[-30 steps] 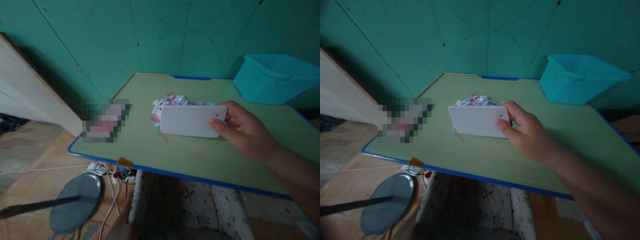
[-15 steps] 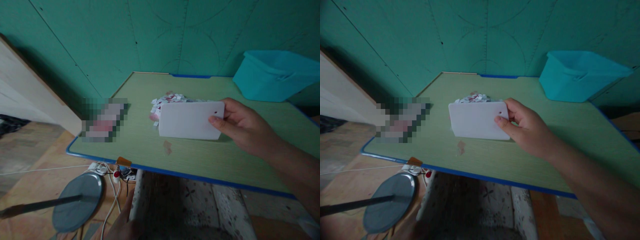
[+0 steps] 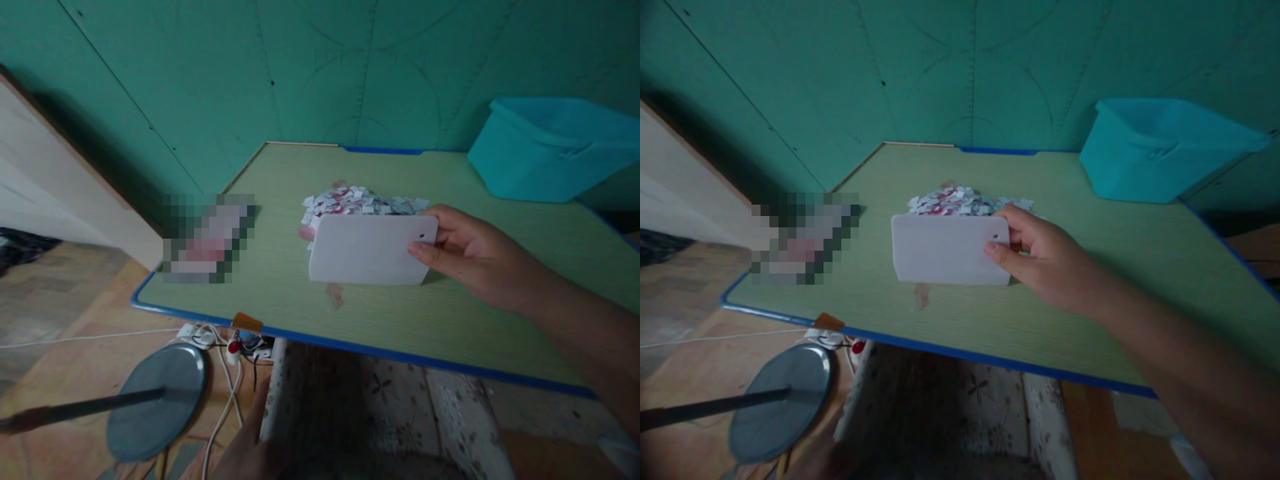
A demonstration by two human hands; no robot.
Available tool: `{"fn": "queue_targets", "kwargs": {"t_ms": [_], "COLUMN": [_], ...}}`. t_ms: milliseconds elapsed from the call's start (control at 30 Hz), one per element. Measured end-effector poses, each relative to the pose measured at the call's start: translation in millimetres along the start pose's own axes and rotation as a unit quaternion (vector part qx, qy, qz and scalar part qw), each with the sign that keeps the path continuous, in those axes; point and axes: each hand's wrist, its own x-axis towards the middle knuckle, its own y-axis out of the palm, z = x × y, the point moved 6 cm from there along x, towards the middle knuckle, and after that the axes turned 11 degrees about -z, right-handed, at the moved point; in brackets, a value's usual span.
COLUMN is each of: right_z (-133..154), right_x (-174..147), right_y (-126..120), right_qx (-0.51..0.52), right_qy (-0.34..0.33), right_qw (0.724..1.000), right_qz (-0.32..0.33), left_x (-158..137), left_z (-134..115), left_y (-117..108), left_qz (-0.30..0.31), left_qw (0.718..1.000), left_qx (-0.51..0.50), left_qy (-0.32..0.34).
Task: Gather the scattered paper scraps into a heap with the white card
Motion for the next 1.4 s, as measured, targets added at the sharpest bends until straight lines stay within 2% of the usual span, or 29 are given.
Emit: {"fn": "queue_targets", "kwargs": {"t_ms": [100, 233, 300, 433, 567, 633, 733, 900, 1033, 1133, 1267, 1400], "right_z": [0.0, 0.4, 0.8, 1.8, 2.5, 2.3, 1.6, 1.1, 1.2, 0.7, -0.4, -0.6], "right_x": [0.2, 0.0, -0.3, -1.1, -1.2, -1.2, -1.2, -1.3, -1.8, -2.0, -1.8, -1.7], "right_y": [0.3, 2.4, 3.0, 3.1, 1.4, 1.4, 1.6, 1.7, 2.8, 3.1, 2.8, 2.3], "right_qx": [0.006, 0.000, -0.010, -0.023, -0.044, -0.044, -0.033, -0.021, -0.010, -0.011, -0.018, -0.015], "right_qy": [-0.001, -0.008, -0.010, -0.016, -0.038, -0.043, -0.040, -0.026, -0.018, -0.018, -0.019, -0.018], "right_qw": [1.000, 1.000, 1.000, 1.000, 0.998, 0.998, 0.999, 0.999, 1.000, 1.000, 0.999, 1.000], "right_qz": [-0.007, -0.004, -0.004, -0.003, -0.012, -0.013, -0.015, -0.024, -0.021, -0.020, -0.021, -0.019], "left_x": [-3.1, 0.8, 2.6, 6.2, 15.3, 19.7, 22.0, 13.1, 4.7, 4.0, 9.4, 13.7], "left_z": [-1.9, -5.5, -5.6, 0.7, 11.7, 16.2, 18.6, 10.6, 5.8, 2.8, 7.7, 11.3], "left_y": [-0.8, -7.9, -9.4, -10.6, -22.3, -23.4, -19.6, -12.2, -3.4, -0.6, -10.5, -17.4], "left_qz": [-0.055, -0.069, -0.059, -0.039, -0.085, -0.071, -0.033, -0.046, -0.045, -0.038, -0.081, -0.094], "left_qw": [0.998, 0.987, 0.983, 0.986, 0.988, 0.992, 0.994, 0.988, 0.990, 0.993, 0.994, 0.994], "left_qx": [0.011, 0.133, 0.157, 0.148, 0.116, 0.087, 0.095, 0.146, 0.135, 0.111, 0.077, 0.053], "left_qy": [-0.002, 0.062, 0.076, 0.063, 0.050, 0.050, 0.043, 0.019, -0.018, -0.005, 0.001, 0.032]}}
